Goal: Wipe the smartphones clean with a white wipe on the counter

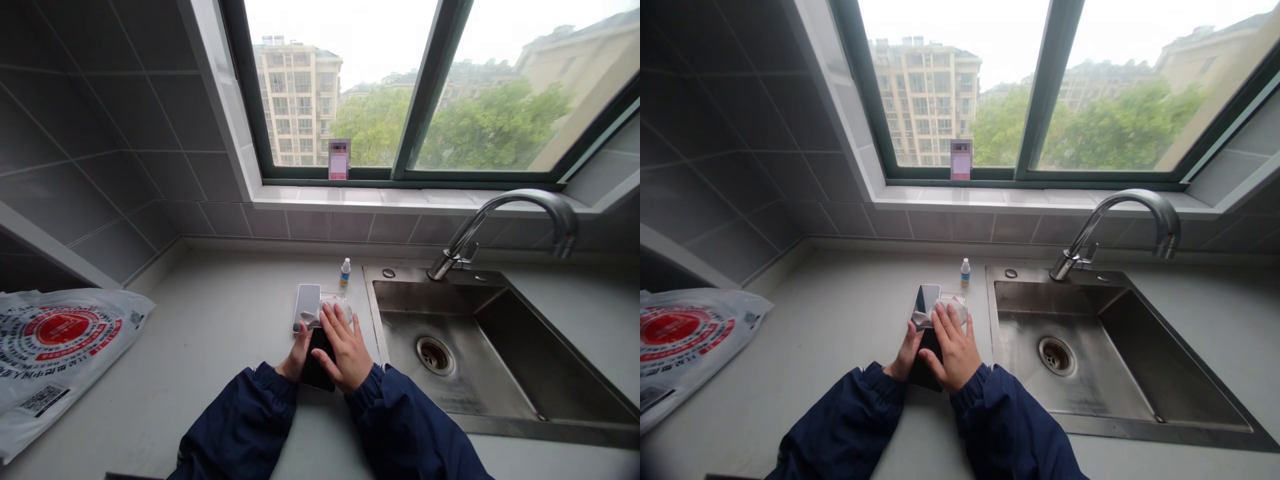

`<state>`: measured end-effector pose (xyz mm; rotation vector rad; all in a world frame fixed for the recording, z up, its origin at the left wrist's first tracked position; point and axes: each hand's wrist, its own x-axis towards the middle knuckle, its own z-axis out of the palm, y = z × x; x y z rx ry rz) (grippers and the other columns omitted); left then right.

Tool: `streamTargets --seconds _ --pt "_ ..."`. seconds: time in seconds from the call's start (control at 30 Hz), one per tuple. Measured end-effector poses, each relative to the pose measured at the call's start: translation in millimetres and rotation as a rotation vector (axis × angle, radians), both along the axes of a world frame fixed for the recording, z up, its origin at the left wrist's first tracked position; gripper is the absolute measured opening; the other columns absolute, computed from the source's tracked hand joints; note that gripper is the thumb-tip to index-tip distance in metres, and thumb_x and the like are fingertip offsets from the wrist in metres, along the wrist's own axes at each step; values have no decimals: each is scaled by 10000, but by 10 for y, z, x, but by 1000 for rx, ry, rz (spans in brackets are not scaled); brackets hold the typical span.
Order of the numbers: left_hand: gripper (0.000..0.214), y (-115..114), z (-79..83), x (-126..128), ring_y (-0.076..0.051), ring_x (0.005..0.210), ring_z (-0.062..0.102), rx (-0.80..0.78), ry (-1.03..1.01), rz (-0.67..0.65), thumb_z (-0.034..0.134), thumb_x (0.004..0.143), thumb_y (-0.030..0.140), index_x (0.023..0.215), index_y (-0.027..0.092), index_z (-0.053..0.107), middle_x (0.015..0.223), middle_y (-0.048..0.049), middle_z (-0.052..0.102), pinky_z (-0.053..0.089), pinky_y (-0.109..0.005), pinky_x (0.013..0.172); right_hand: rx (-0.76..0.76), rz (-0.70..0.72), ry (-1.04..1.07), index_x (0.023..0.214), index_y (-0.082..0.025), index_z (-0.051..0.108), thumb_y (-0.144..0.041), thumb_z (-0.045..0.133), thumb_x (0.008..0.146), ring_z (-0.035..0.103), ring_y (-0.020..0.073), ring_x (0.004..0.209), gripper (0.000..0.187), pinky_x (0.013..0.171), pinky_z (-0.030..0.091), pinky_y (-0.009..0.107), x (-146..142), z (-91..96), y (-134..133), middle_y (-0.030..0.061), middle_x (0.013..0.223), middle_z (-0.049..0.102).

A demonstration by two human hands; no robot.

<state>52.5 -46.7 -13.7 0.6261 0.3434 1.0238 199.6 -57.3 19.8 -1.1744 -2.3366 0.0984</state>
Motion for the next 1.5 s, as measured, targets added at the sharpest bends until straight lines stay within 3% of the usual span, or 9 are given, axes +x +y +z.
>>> streamTargets --seconds 0.2,0.43,0.63,0.77,0.93,1.17,1.3,1.5 --pt "726 -2 -93 3 -287 1439 244 -4 0 -31 212 912 665 1322 189 575 1403 -121 530 210 -494 1159 41 183 -8 1507 -174 286 -408 508 936 223 310 1445 655 1153 -34 608 -31 51 -56 106 1528 339" --pt "775 -32 96 -46 -282 1364 400 -110 15 45 186 930 635 1175 85 675 1259 -187 630 287 -426 1142 38 291 61 1331 -178 527 -375 489 962 343 261 1403 420 1163 -117 535 -59 104 -87 88 1413 517" --pt "751 -41 43 -40 -298 1344 430 -101 6 27 206 928 634 1188 105 672 1248 -181 640 314 -428 1121 86 230 75 1355 -213 516 -341 495 960 378 260 1385 416 1171 -49 555 -56 110 -80 80 1391 542" --pt "660 -21 -22 -27 -281 1400 343 -27 62 38 272 935 604 1267 150 618 1326 -135 597 255 -432 1144 92 132 44 1460 -218 391 -326 489 958 328 273 1410 522 1174 -1 564 -47 80 -59 83 1466 451" --pt "649 11 6 -10 -287 1439 257 107 74 131 383 899 626 1329 173 562 1427 -111 510 149 -431 1185 79 12 24 1521 -212 254 -337 464 963 256 291 1438 609 1165 61 590 -24 9 -22 92 1533 330" --pt "712 18 9 -4 -327 1427 275 82 30 92 392 870 670 1326 151 563 1448 -130 481 135 -446 1194 57 -90 65 1542 -209 158 -309 428 974 229 301 1445 637 1134 194 608 -6 -28 13 94 1552 284" --pt "729 16 102 -2 -339 1394 338 44 -38 100 420 862 669 1374 157 510 1423 -143 507 192 -454 1176 73 -66 100 1534 -186 198 -290 434 972 235 296 1444 618 1126 241 584 -3 -55 27 119 1541 304" --pt "805 29 201 -62 -359 1299 467 -124 -153 118 385 862 695 1414 111 438 1333 -200 570 296 -498 1115 79 67 107 1412 -149 449 -250 462 957 307 277 1419 465 1149 219 563 -12 -13 2 124 1463 446"
